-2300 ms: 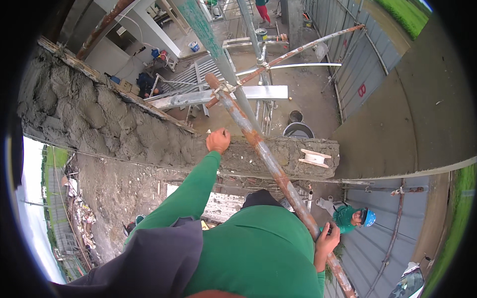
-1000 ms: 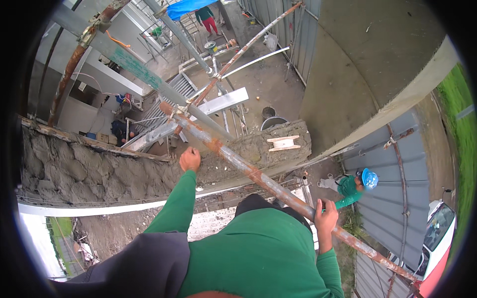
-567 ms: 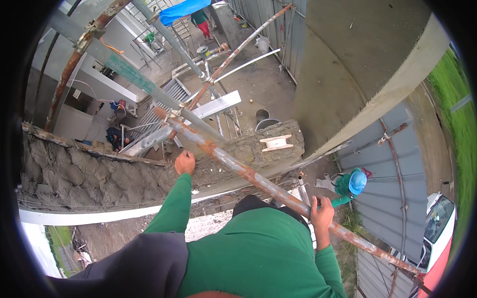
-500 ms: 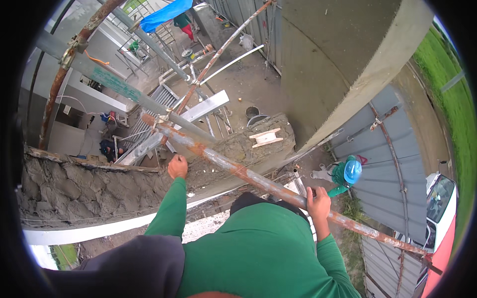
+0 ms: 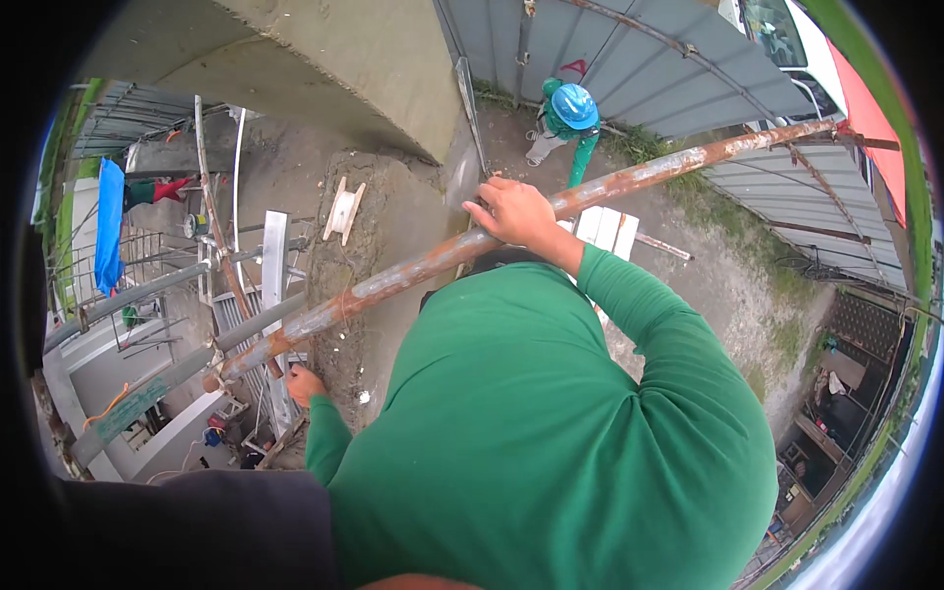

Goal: The person secures a metal scaffolding pole to a vertical structure using wire ties. They wrap the wire around the pole and the structure, then twist and tighten it with their hands to fasten the connection.

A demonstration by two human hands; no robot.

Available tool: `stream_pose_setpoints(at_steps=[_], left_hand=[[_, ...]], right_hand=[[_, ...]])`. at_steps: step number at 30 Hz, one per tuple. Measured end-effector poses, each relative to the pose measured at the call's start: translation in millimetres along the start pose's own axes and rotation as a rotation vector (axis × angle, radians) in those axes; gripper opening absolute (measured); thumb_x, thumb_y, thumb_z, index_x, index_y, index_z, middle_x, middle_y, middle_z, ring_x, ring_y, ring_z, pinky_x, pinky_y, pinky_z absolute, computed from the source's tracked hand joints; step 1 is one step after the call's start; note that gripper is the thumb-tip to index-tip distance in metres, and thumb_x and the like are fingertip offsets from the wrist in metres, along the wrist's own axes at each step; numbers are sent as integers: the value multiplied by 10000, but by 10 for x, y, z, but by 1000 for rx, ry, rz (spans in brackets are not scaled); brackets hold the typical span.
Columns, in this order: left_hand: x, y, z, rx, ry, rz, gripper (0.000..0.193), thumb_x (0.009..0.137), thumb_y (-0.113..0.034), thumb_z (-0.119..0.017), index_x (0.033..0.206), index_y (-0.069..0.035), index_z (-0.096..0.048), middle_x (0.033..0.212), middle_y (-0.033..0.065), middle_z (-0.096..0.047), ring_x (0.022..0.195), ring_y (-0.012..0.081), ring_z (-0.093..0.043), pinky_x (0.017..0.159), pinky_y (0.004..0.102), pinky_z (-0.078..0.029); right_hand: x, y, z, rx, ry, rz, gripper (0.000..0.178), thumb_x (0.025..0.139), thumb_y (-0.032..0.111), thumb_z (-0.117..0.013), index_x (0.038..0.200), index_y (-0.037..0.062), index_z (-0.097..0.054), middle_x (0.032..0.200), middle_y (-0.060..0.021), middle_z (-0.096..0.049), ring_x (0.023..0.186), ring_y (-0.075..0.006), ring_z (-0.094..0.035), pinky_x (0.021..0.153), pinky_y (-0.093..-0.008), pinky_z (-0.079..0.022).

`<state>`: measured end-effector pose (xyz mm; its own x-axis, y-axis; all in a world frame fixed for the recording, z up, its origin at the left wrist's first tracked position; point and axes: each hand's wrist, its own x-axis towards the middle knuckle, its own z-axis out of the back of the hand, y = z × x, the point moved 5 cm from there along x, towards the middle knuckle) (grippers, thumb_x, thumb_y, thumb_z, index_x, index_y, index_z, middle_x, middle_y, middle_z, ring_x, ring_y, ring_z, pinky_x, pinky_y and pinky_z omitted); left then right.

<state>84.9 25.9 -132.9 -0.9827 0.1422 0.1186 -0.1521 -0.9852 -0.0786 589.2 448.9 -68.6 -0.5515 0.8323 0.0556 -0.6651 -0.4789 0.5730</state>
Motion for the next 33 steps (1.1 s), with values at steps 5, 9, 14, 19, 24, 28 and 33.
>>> stream_pose_setpoints(at_steps=[5,9,14,19,24,28,33], left_hand=[[88,-87,-70,27,72,-50,455,951,-415,-516,1106,-89,-792,1085,235,-763,1007,492,-689,903,608,-510],[337,-24,-187,82,89,-99,538,992,-448,-523,1159,0,-770,1162,277,-741,1064,496,-687,948,578,-518],[-87,-815,-509,89,228,-242,536,1009,-443,-525,1157,13,-763,1165,277,-735,1051,494,-691,929,564,-529],[-300,-1999,-948,66,285,-529,533,1011,-439,-522,1150,15,-764,1154,279,-736,1042,496,-692,924,564,-530],[-588,-2600,-1182,37,330,-649,530,1013,-435,-520,1143,17,-764,1144,281,-737,1033,497,-693,919,565,-530],[-669,-2790,-1254,35,347,-696,527,1014,-431,-518,1137,18,-764,1135,283,-737,1025,499,-693,915,565,-531],[-714,-2877,-1279,26,359,-715,524,1016,-427,-515,1130,20,-765,1125,285,-738,1016,500,-694,910,565,-532]], right_hand=[[-35,2,39,-1,-47,3,404,1020,454,-623,893,73,-672,881,-112,-674,807,-361,-703,691,-496,-575],[-91,-57,75,4,-35,-50,416,1027,467,-600,898,80,-678,898,-111,-682,831,-359,-716,703,-494,-585],[-25,-20,3,17,-2,12,397,1027,448,-583,914,81,-686,933,-113,-696,883,-375,-716,758,-511,-587],[-153,-81,-23,11,-107,-38,386,1010,439,-595,903,81,-695,932,-113,-699,891,-374,-713,773,-509,-584],[-168,-62,11,15,-122,-68,379,996,423,-604,895,73,-708,949,-120,-717,919,-378,-713,803,-512,-580],[-158,-40,4,21,-126,-70,374,993,416,-604,897,72,-714,952,-125,-722,927,-380,-712,810,-511,-578],[-145,-37,-9,-1,-130,-64,368,989,410,-604,885,75,-716,934,-127,-719,911,-380,-713,801,-511,-575]])
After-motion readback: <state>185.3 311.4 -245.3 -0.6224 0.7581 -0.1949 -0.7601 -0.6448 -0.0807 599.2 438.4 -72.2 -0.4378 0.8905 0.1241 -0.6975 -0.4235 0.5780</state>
